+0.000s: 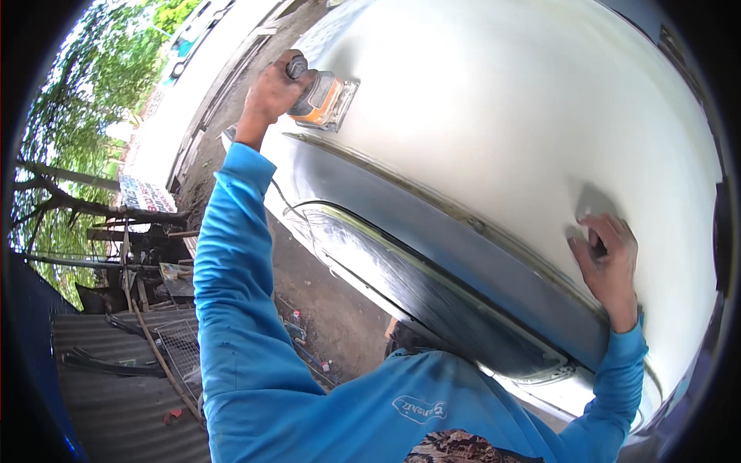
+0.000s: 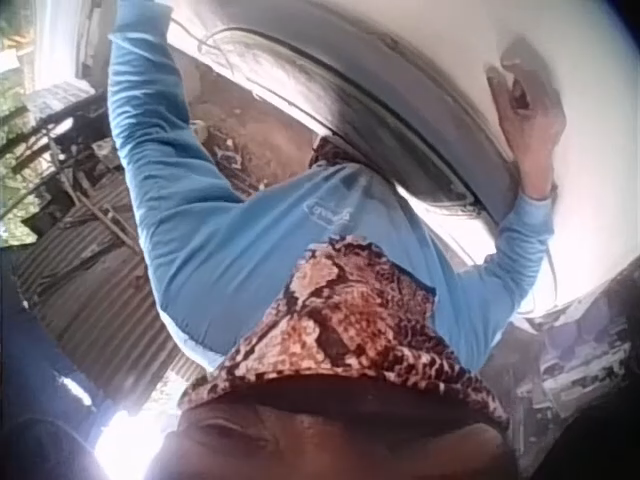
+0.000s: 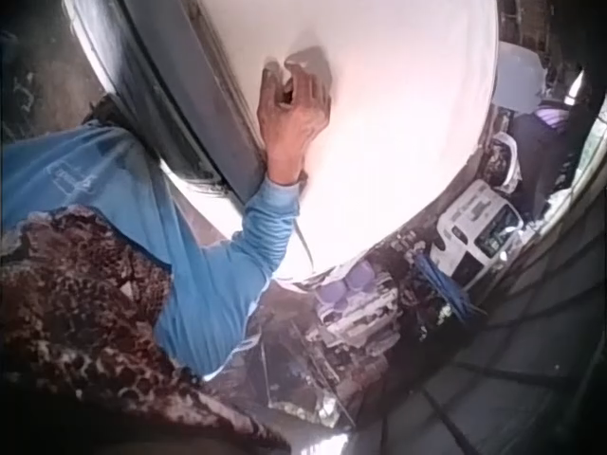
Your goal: Sanding the roof of a car using an electric orbital sander in preparation for bodywork.
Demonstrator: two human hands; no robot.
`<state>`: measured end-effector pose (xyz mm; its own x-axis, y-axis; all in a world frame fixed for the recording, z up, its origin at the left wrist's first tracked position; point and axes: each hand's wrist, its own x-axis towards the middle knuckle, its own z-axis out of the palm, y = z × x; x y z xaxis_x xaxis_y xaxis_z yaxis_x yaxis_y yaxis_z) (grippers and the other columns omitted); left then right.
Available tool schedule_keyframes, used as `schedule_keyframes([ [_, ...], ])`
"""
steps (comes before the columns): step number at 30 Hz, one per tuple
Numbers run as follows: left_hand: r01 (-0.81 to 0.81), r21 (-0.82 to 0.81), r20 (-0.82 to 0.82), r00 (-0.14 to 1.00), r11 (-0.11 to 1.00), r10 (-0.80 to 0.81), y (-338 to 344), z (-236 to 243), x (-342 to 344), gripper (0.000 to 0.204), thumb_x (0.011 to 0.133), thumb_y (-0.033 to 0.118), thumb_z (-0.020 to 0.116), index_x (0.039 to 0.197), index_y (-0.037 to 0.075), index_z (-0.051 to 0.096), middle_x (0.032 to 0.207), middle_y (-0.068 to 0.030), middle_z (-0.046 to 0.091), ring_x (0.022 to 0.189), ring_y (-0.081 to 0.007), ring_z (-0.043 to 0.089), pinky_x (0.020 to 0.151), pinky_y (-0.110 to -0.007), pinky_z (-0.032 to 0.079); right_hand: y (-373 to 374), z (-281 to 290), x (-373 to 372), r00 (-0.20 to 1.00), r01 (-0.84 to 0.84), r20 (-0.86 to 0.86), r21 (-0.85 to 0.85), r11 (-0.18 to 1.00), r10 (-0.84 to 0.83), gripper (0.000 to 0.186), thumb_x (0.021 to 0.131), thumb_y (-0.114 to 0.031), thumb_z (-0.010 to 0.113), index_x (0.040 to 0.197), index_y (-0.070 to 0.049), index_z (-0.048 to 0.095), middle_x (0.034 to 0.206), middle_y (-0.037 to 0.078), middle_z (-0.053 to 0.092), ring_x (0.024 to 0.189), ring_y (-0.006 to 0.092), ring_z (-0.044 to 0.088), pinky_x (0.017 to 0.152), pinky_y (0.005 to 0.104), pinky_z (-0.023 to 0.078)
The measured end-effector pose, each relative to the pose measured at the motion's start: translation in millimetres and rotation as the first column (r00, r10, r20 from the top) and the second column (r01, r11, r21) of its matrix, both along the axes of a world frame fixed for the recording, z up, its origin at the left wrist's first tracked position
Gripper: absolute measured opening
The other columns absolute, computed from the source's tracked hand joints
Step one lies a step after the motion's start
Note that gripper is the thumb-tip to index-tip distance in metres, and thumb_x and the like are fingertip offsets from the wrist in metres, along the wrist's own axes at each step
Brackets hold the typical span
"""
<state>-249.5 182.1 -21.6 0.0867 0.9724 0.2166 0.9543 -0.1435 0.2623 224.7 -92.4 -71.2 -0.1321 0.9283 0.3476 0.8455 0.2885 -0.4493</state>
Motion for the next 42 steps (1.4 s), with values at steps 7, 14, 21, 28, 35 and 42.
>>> schedule_keyframes([
  [7,0.202,0.096,-0.071,0.978,0.975,-0.196,-68,16,86,0.048,0.089,0.039,0.07,0.128,0.013,0.061,0.093,-0.0202,0.073,0.089,-0.035,0.072,0.085,-0.042,0.054,-3,5,0,0.999,0.032,-0.002,-0.022,0.999,-0.032,0.024,0.078,-0.011,0.079,0.099,-0.005,0.068,0.073,0.01,0.056,0.066,0.0277,0.053,0.066,0.0403,0.044],
  [14,0.318,0.22,-0.108,0.948,0.922,-0.301,-121,15,157,0.043,0.083,0.041,0.071,0.117,0.016,0.066,0.087,-0.0156,0.072,0.092,-0.0354,0.069,0.085,-0.045,0.055,-7,-2,6,1.0,0.009,0.002,-0.012,1.0,-0.009,0.021,0.083,-0.015,0.076,0.099,-0.005,0.068,0.072,0.01,0.055,0.065,0.0277,0.054,0.065,0.0413,0.045],
  [21,0.459,0.252,-0.184,0.887,0.852,-0.423,-169,19,242,0.041,0.086,0.042,0.069,0.116,0.014,0.064,0.087,-0.016,0.071,0.088,-0.0356,0.069,0.08,-0.046,0.055,-10,-3,9,0.986,-0.008,-0.161,0.127,0.992,0.029,0.048,0.082,-0.02,0.079,0.124,-0.006,0.06,0.106,0.012,0.062,0.095,0.0313,0.063,0.086,0.0414,0.052],
  [28,0.472,0.233,-0.064,0.88,0.85,-0.471,-209,14,323,0.046,0.09,0.042,0.06,0.127,0.013,0.062,0.112,-0.0227,0.067,0.112,-0.0436,0.062,0.096,-0.051,0.051,-10,2,-30,0.937,0.044,-0.333,0.398,0.916,0.1,0.111,0.069,-0.017,0.09,0.155,-0.004,0.021,0.146,0.024,0.044,0.131,0.0415,0.05,0.11,0.0466,0.044],
  [35,0.647,0.476,0.285,0.527,0.595,-0.801,-197,-5,337,0.051,0.091,0.02,0.058,0.14,0.007,0.048,0.116,-0.0216,0.065,0.116,-0.0422,0.059,0.115,-0.058,0.033,13,5,-45,0.854,0.287,-0.515,0.345,0.894,-0.075,0.107,0.073,-0.017,0.088,0.155,-0.005,0.02,0.126,0.023,0.063,0.113,0.0375,0.065,0.095,0.0423,0.053],
  [42,0.694,0.379,0.607,0.313,0.612,-0.731,-103,-5,261,0.058,0.099,0.018,0.062,0.151,0.013,0.037,0.136,-0.0191,0.058,0.133,-0.03,0.052,0.11,-0.047,0.041,126,14,-37,0.845,0.292,-0.52,0.253,0.922,-0.124,0.087,0.078,-0.014,0.084,0.147,-0.007,0.032,0.118,0.016,0.07,0.11,0.0312,0.068,0.096,0.0393,0.053],
])
